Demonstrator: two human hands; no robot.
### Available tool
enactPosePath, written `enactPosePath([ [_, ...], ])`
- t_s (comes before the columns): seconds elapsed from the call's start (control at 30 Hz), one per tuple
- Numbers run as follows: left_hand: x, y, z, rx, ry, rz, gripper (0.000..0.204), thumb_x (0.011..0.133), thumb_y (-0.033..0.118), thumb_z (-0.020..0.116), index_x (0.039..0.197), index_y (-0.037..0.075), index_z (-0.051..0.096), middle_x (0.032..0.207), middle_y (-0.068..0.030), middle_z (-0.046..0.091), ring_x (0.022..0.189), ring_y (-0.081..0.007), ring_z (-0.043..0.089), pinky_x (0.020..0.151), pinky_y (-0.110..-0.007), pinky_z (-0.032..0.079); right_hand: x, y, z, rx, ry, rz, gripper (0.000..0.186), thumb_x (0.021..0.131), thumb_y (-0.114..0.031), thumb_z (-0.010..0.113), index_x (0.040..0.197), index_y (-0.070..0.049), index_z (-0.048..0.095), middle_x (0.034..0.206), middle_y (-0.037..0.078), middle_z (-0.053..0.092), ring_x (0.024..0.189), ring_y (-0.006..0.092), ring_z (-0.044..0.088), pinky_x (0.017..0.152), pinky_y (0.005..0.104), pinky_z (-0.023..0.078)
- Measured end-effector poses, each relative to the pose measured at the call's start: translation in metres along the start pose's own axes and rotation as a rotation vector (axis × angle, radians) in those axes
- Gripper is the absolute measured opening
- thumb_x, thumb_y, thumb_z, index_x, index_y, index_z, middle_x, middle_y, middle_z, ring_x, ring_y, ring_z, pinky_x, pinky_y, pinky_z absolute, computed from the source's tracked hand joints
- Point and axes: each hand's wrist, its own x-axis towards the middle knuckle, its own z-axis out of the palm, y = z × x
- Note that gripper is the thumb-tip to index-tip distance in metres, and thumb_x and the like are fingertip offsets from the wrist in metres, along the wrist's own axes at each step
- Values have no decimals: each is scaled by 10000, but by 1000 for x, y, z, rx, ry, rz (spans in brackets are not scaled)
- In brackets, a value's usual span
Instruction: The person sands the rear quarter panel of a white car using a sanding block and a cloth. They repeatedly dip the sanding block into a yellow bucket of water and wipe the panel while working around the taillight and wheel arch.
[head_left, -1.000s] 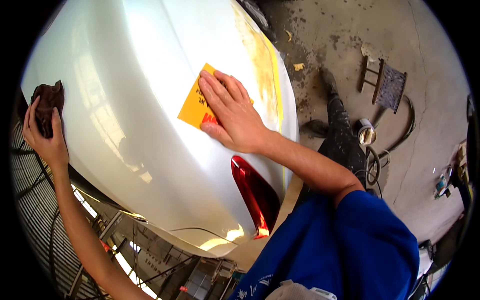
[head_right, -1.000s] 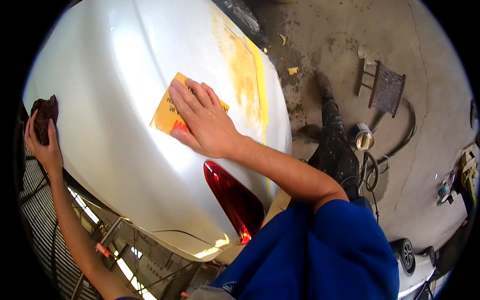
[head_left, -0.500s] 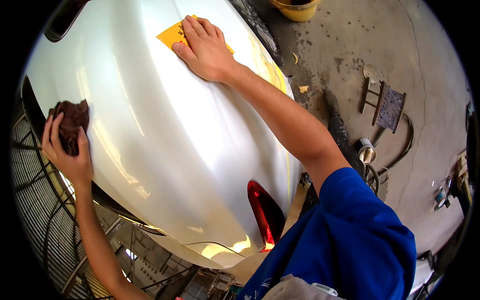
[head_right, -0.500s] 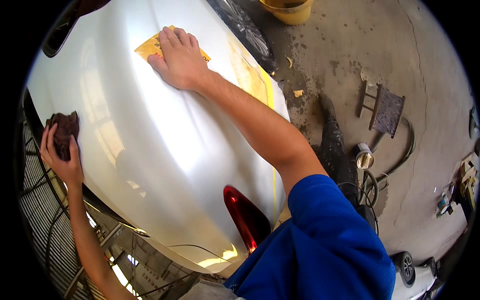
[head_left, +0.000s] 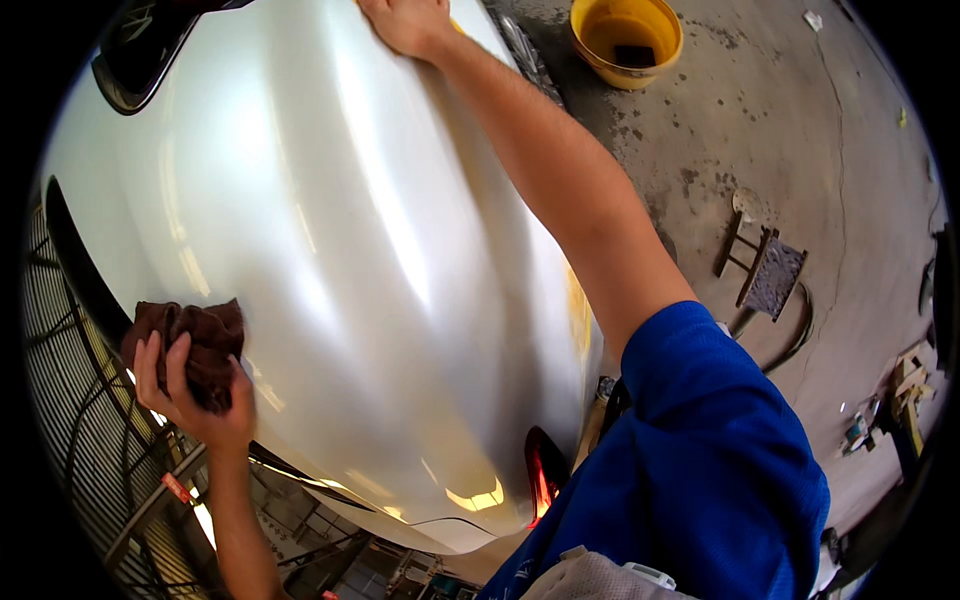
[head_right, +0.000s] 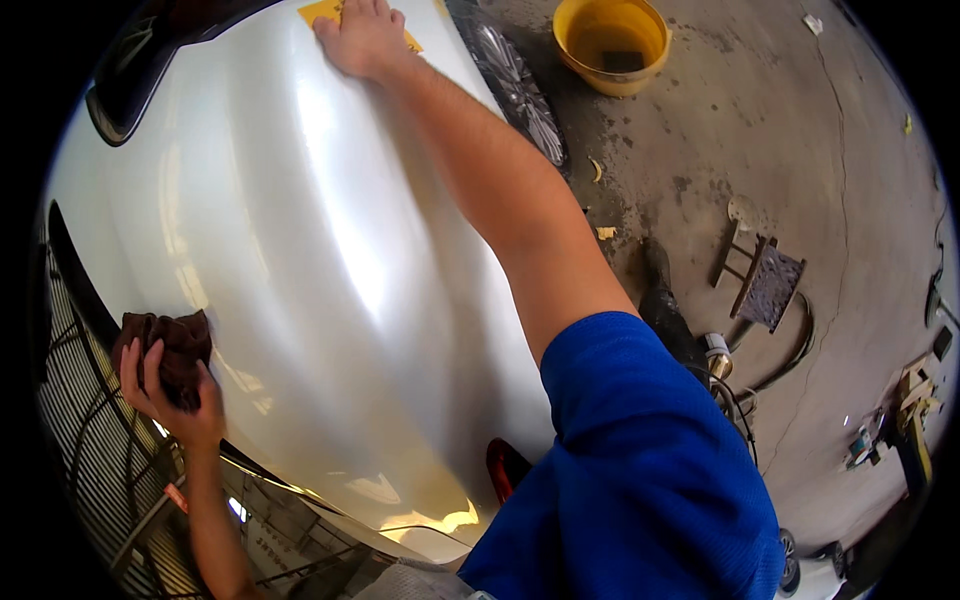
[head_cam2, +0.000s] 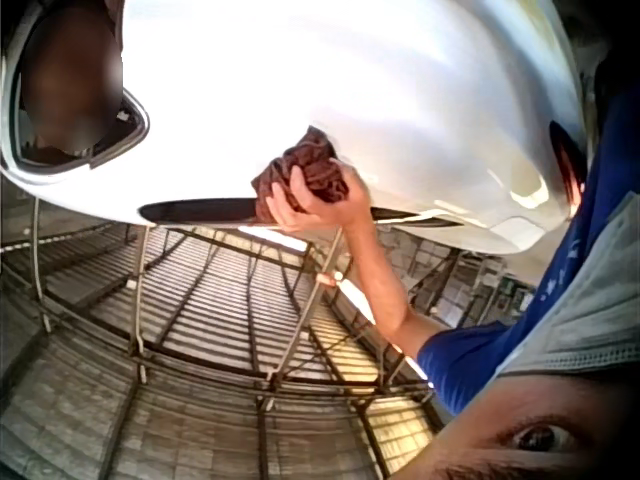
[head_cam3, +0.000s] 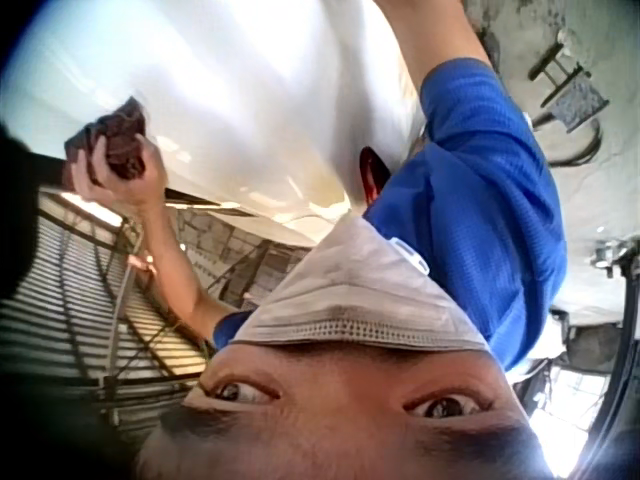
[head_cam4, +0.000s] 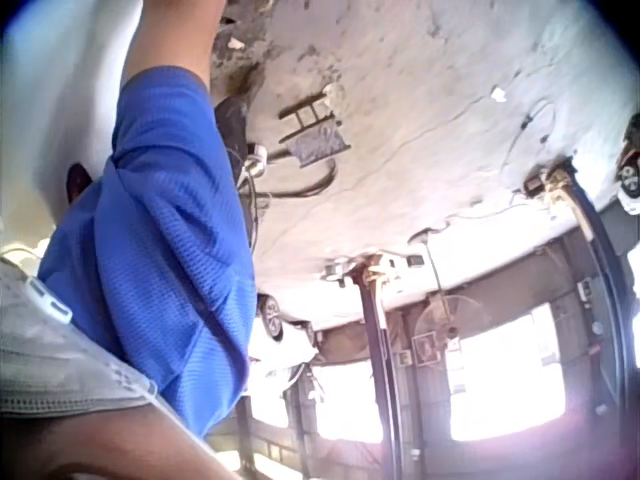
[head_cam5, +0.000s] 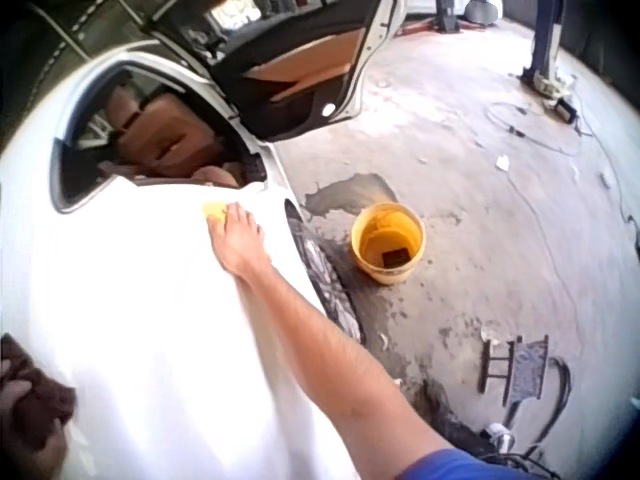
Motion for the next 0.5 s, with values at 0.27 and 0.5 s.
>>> enactPosePath([
  [0.27, 7, -6, -1, 19, -64, -2, 632, 760, 69, 738, 1369, 89, 566, 1471, -167, 408, 1410, -437, 386, 1177, -601, 328, -38, -20, 32, -90, 155, -85, 752, 985, -433, 423, 1494, 120, 394, 1594, 259, 400, 1486, 418, 323, 1231, 504, 224],
  [0.5, 3, -10, 1, 11, -41, -20, 638, 730, 96, 767, 1342, 109, 587, 1466, -165, 435, 1392, -442, 395, 1158, -607, 329, -22, -58, 0, 11, -71, -59, 708, 975, -374, 484, 1454, 140, 393, 1562, 299, 386, 1452, 471, 332, 1217, 545, 238],
])
